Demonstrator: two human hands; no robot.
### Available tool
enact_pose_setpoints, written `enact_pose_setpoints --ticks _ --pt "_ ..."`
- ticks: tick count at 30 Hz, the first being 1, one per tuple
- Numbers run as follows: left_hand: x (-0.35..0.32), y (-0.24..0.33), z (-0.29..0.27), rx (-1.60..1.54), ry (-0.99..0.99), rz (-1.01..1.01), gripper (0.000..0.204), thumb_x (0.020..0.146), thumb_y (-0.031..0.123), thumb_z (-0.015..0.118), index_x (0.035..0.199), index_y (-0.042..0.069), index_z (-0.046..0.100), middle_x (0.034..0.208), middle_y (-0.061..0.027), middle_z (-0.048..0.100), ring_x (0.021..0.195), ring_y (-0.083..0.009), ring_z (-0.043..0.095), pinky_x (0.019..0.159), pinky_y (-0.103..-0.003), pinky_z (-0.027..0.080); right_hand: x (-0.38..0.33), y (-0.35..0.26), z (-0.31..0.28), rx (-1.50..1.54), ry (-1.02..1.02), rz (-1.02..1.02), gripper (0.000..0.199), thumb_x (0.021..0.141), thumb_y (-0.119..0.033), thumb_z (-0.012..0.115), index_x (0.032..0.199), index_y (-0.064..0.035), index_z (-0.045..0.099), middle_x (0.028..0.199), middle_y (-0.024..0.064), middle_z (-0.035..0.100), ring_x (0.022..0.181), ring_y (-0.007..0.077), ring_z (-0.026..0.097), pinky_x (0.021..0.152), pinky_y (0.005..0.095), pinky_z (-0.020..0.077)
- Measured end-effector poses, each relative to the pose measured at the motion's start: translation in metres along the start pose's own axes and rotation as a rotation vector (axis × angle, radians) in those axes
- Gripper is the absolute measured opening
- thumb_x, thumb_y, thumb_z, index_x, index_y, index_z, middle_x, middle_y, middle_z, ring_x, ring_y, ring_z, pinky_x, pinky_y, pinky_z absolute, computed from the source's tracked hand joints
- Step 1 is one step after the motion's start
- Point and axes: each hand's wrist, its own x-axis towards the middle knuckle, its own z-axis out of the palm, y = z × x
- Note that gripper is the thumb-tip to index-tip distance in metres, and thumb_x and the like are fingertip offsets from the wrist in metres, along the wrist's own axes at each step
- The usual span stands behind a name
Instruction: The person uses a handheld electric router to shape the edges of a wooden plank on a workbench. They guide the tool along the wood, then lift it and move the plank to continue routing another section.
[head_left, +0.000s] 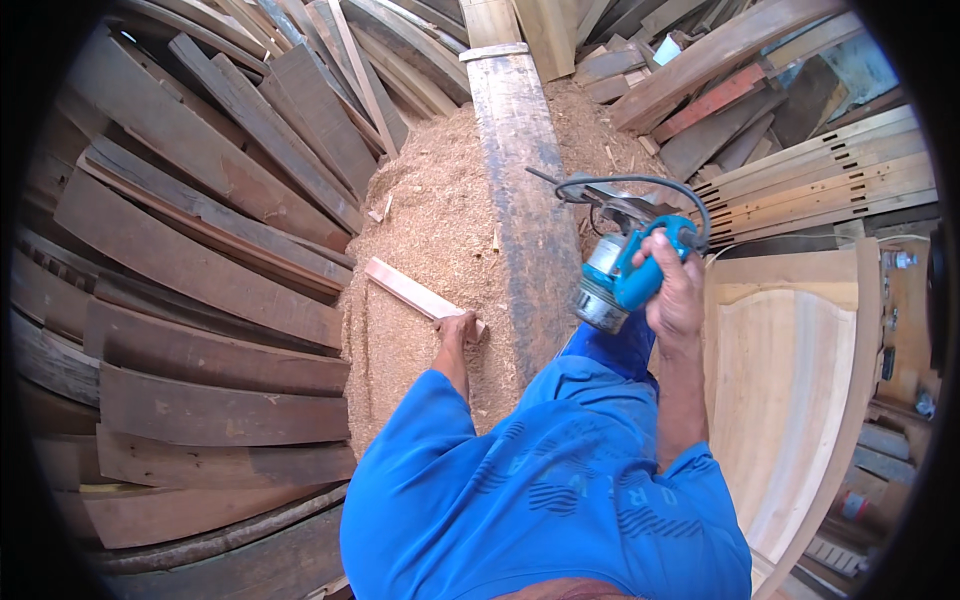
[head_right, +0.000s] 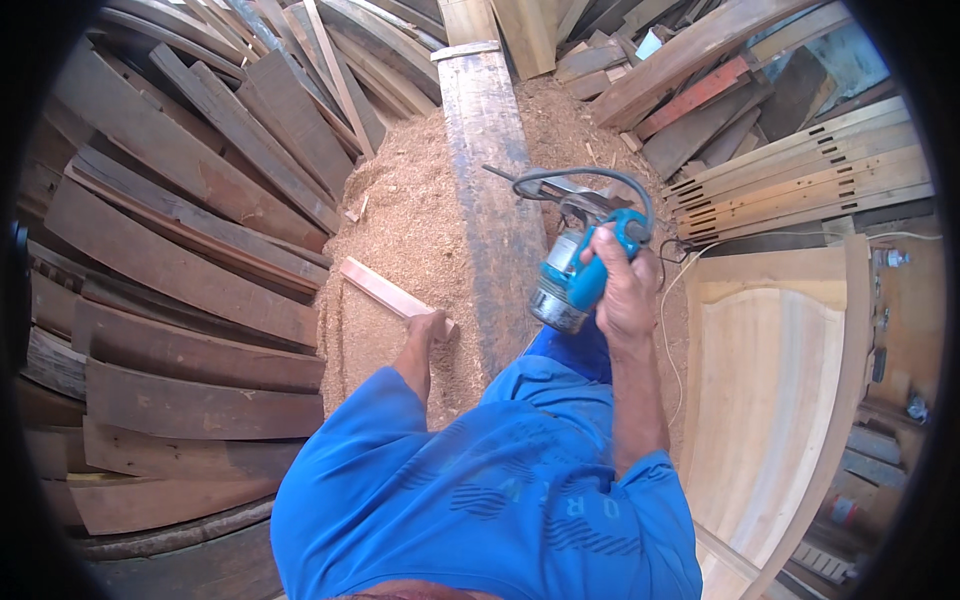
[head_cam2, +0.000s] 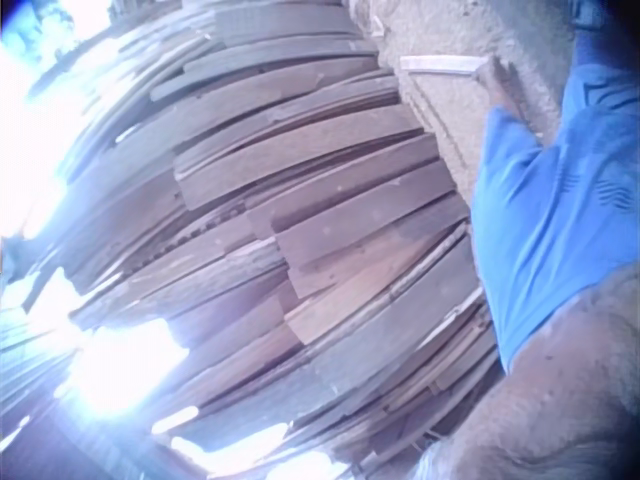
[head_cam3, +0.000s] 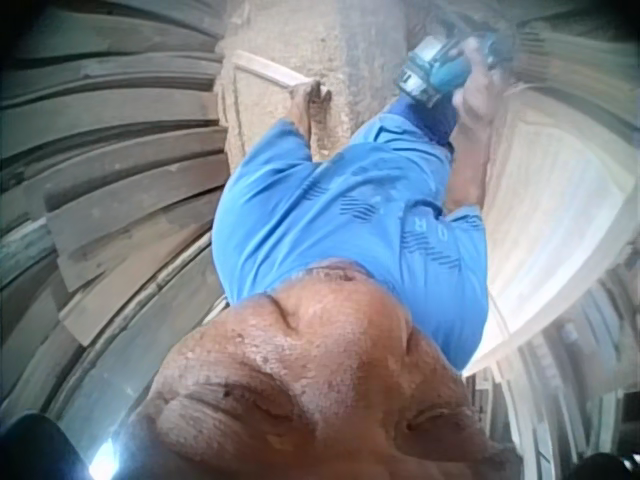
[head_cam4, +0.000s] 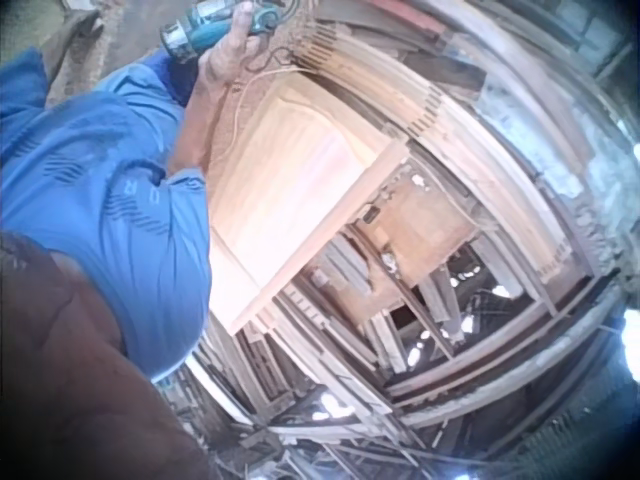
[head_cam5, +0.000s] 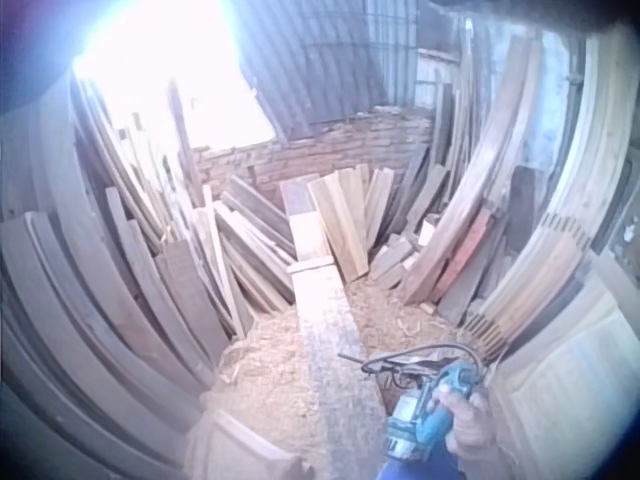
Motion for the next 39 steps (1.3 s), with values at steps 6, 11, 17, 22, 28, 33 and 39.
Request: enact_pose_setpoints --ticks 6,11,17,22,28,33,39 --pt "0.115 -0.036 0.021 0.825 -0.056 0.405 0.045 0.071 0.026 0.069 0.116 0.024 0.065 0.108 -0.0005 0.071 0.104 -0.0267 0.068 0.077 -0.046 0.050 0.012 0.031 0.052 -0.021 -0.154 0.097 0.020 0.092 -0.023 0.069 0.097 -0.0059 0.060 0.084 0.0021 0.060 0.075 0.0108 0.059 0.069 0.0259 0.0499" --pt "0.091 -0.032 0.037 0.704 -0.160 0.301 0.049 0.074 0.029 0.070 0.121 0.021 0.059 0.114 -0.0033 0.068 0.104 -0.0265 0.067 0.079 -0.046 0.050 0.016 0.059 0.061 -0.139 -0.127 0.118 0.020 0.092 -0.025 0.069 0.095 -0.0061 0.061 0.081 0.0020 0.061 0.073 0.0096 0.058 0.067 0.0254 0.0488" --pt "0.077 -0.028 0.016 0.166 -0.122 -0.080 0.066 0.078 0.039 0.072 0.132 0.010 0.047 0.127 -0.0118 0.060 0.103 -0.0279 0.065 0.082 -0.045 0.052 0.010 0.068 0.089 -0.192 -0.240 0.116 0.025 0.091 -0.022 0.070 0.105 -0.0047 0.059 0.086 0.0027 0.061 0.077 0.0100 0.059 0.069 0.0267 0.0495" --pt "0.007 -0.007 -0.007 -0.133 -0.092 -0.041 0.094 0.074 0.039 0.078 0.133 -0.009 0.022 0.124 -0.0249 0.056 0.104 -0.0307 0.063 0.084 -0.041 0.054 0.025 0.090 0.114 -0.325 -0.301 0.091 0.037 0.087 -0.025 0.074 0.112 -0.0028 0.057 0.088 -0.0008 0.058 0.075 0.0069 0.053 0.067 0.0248 0.0471" --pt "-0.016 -0.001 -0.026 -0.159 -0.196 -0.011 0.119 0.067 0.034 0.084 0.135 -0.018 0.002 0.125 -0.0325 0.054 0.111 -0.0380 0.061 0.093 -0.038 0.053 0.042 0.106 0.143 -0.415 -0.306 0.098 0.036 0.084 -0.027 0.077 0.103 -0.0027 0.060 0.081 -0.0026 0.057 0.069 0.0057 0.051 0.060 0.0252 0.0458" --pt "-0.057 0.011 -0.032 -0.036 -0.020 0.073 0.090 0.074 0.039 0.080 0.127 -0.016 0.032 0.115 -0.0248 0.060 0.097 -0.0303 0.066 0.075 -0.036 0.057 0.042 0.123 0.158 -0.489 -0.314 0.066 0.028 0.079 -0.021 0.077 0.094 -0.0006 0.064 0.081 0.0050 0.063 0.074 0.0132 0.059 0.069 0.0319 0.0500" --pt "-0.039 0.002 -0.045 -0.102 -0.065 0.055 0.095 0.070 0.031 0.081 0.130 -0.014 0.022 0.116 -0.0257 0.060 0.100 -0.0347 0.066 0.083 -0.039 0.056 0.026 0.166 0.169 -0.598 -0.572 0.051 0.042 0.077 -0.029 0.076 0.099 0.0040 0.066 0.087 0.0174 0.067 0.081 0.0217 0.064 0.075 0.0379 0.0514"
